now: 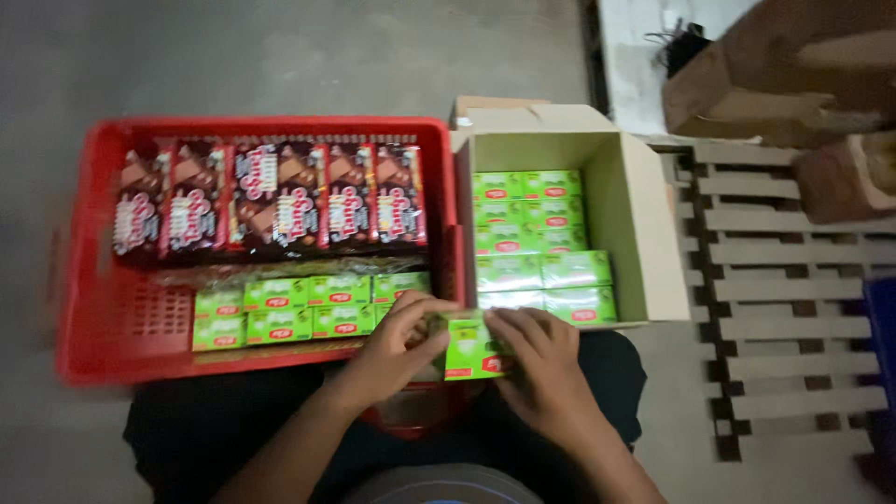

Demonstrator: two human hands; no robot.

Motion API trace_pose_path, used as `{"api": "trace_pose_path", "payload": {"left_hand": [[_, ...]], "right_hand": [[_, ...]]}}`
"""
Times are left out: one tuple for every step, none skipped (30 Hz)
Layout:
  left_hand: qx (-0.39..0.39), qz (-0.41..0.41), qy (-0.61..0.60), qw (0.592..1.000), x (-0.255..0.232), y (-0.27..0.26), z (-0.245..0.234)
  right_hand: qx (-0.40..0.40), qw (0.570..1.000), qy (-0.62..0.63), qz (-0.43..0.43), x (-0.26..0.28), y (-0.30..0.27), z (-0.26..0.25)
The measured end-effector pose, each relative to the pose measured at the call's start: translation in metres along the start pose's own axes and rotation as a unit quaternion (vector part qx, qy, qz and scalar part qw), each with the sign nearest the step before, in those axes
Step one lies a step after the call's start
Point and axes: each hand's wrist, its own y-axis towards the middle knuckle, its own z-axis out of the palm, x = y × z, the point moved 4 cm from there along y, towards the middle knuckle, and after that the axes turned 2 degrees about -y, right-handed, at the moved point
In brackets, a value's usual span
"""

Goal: The person transfers small green boxes from a cardboard carton into a red plastic basket that already contains chocolate bars. The person repeatedly picks up green boxes and places them into the basket, arranging them alongside the chocolates.

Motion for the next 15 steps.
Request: {"api": "trace_pose_path", "payload": {"left_hand": [[0.01,0.002,0.003,1.0,0.013,0.004,0.005],[0.017,0.027,0.026,0.999,0.024,0.009,0.008],[0.023,0.053,0.049,0.997,0.034,0.014,0.011],[0.031,0.057,0.052,0.997,0.042,0.021,0.014],[0.047,0.105,0.204,0.972,0.047,0.029,0.018],[0.06,0.153,0.35,0.922,0.053,0.037,0.021],[0.063,0.163,0.353,0.919,0.056,0.041,0.024],[0.118,0.1,0.399,0.904,0.067,0.045,0.029],[0.17,0.032,0.443,0.88,0.078,0.045,0.033],[0.172,0.038,0.448,0.877,0.078,0.053,0.032],[0.183,0.019,0.473,0.862,0.084,0.05,0.033],[0.193,-0.001,0.497,0.846,0.09,0.048,0.032],[0.198,-0.004,0.498,0.844,0.093,0.046,0.033],[0.19,0.012,0.512,0.838,0.094,0.045,0.033],[0.182,0.029,0.524,0.832,0.094,0.045,0.034]], "right_hand": [[-0.007,1.0,-0.002,0.008,-0.012,-0.006,-0.003],[-0.026,0.999,-0.008,0.039,-0.026,-0.013,-0.007],[-0.046,0.996,-0.013,0.069,-0.039,-0.019,-0.011],[-0.054,0.996,-0.015,0.075,-0.053,-0.021,-0.012],[-0.098,0.99,-0.044,0.087,-0.069,-0.023,-0.017],[-0.143,0.982,-0.073,0.099,-0.084,-0.024,-0.021],[-0.153,0.98,-0.079,0.1,-0.098,-0.019,-0.022],[-0.175,0.977,-0.09,0.078,-0.111,-0.014,-0.025],[-0.194,0.974,-0.098,0.056,-0.122,-0.011,-0.026],[-0.202,0.972,-0.101,0.058,-0.138,-0.002,-0.03],[-0.196,0.973,-0.11,0.055,-0.149,0.001,-0.028],[-0.19,0.973,-0.118,0.052,-0.16,0.005,-0.025],[-0.19,0.974,-0.115,0.057,-0.163,0.013,-0.024],[-0.204,0.97,-0.127,0.034,-0.164,0.021,-0.024],[-0.218,0.966,-0.141,0.011,-0.166,0.029,-0.026]]}}
